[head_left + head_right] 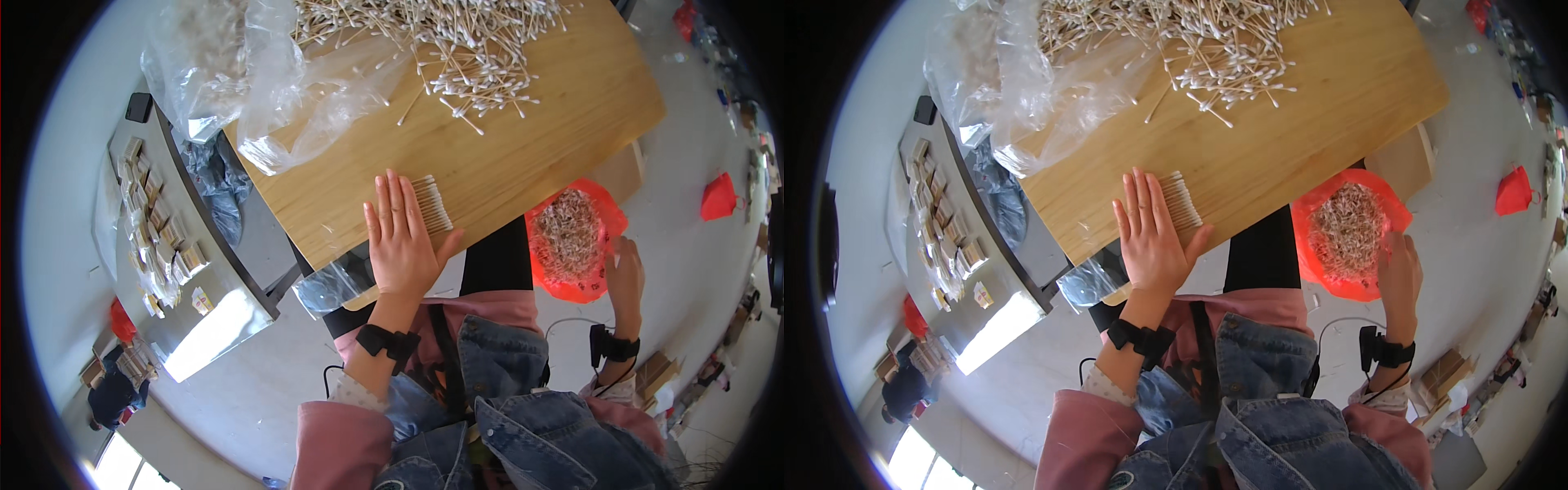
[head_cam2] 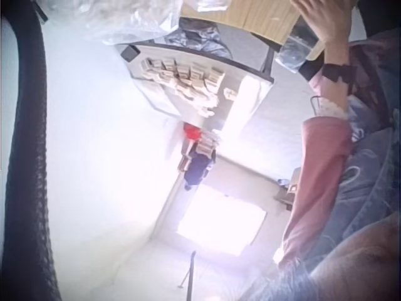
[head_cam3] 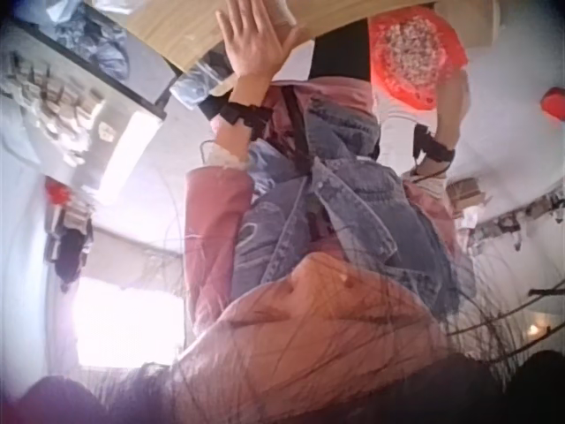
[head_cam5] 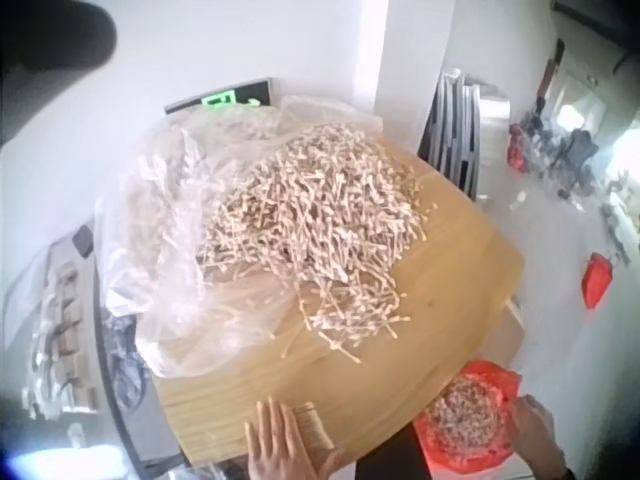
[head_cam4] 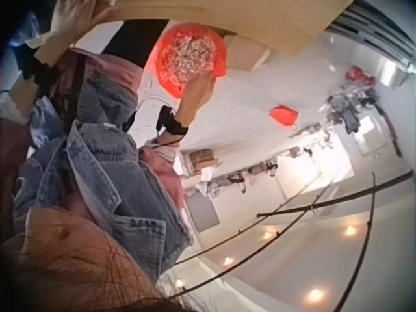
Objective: The recorder is sorting cotton swabs and placing them into small clear plastic bags at a workstation.
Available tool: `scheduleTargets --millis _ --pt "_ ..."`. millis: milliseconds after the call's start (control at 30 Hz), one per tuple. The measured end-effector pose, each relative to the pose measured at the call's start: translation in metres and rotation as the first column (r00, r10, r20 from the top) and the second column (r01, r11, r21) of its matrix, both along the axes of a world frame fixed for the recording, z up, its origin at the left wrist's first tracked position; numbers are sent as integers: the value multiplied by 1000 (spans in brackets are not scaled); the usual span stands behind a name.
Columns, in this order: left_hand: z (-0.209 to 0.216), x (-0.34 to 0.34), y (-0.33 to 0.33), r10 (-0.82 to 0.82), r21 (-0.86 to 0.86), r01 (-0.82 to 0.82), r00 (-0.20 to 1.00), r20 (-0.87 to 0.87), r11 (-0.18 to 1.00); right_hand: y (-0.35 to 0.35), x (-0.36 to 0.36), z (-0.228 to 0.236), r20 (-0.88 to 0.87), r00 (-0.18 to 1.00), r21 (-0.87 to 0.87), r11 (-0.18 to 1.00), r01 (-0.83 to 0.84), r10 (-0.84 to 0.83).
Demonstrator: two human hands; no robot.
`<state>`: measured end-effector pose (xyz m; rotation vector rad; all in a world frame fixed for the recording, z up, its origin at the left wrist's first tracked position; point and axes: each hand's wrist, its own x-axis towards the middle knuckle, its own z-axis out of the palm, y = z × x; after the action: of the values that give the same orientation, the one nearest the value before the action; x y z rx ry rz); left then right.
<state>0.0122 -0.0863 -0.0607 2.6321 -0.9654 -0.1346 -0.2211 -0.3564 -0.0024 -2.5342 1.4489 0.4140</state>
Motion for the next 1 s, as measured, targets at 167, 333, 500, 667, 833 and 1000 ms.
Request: scheduleTargets --millis 167,333,500,667,833,1000 --pt "3 5 0 -24 86 25 1000 -10 996 49 81 -15 748 617 59 903 -426 242" --pt "-1 3 -5 -23 96 24 1000 -14 995 88 166 -48 911 366 88 779 -621 190" --pt "5 5 -1 -15 71 16 1000 -12 997 98 189 -67 960 198 9 682 -731 200" --pt "0 4 -1 -11 26 11 1000 -24 1000 94 188 -64 926 199 -48 625 -779 320" --pt "-3 4 -2 -13 -5 13 1000 -28 1000 92 189 -61 924 207 -26 594 -804 321" --pt "-4 4 -1 -13 -9 13 1000 -2 1000 92 190 -62 923 198 -37 589 -807 329"
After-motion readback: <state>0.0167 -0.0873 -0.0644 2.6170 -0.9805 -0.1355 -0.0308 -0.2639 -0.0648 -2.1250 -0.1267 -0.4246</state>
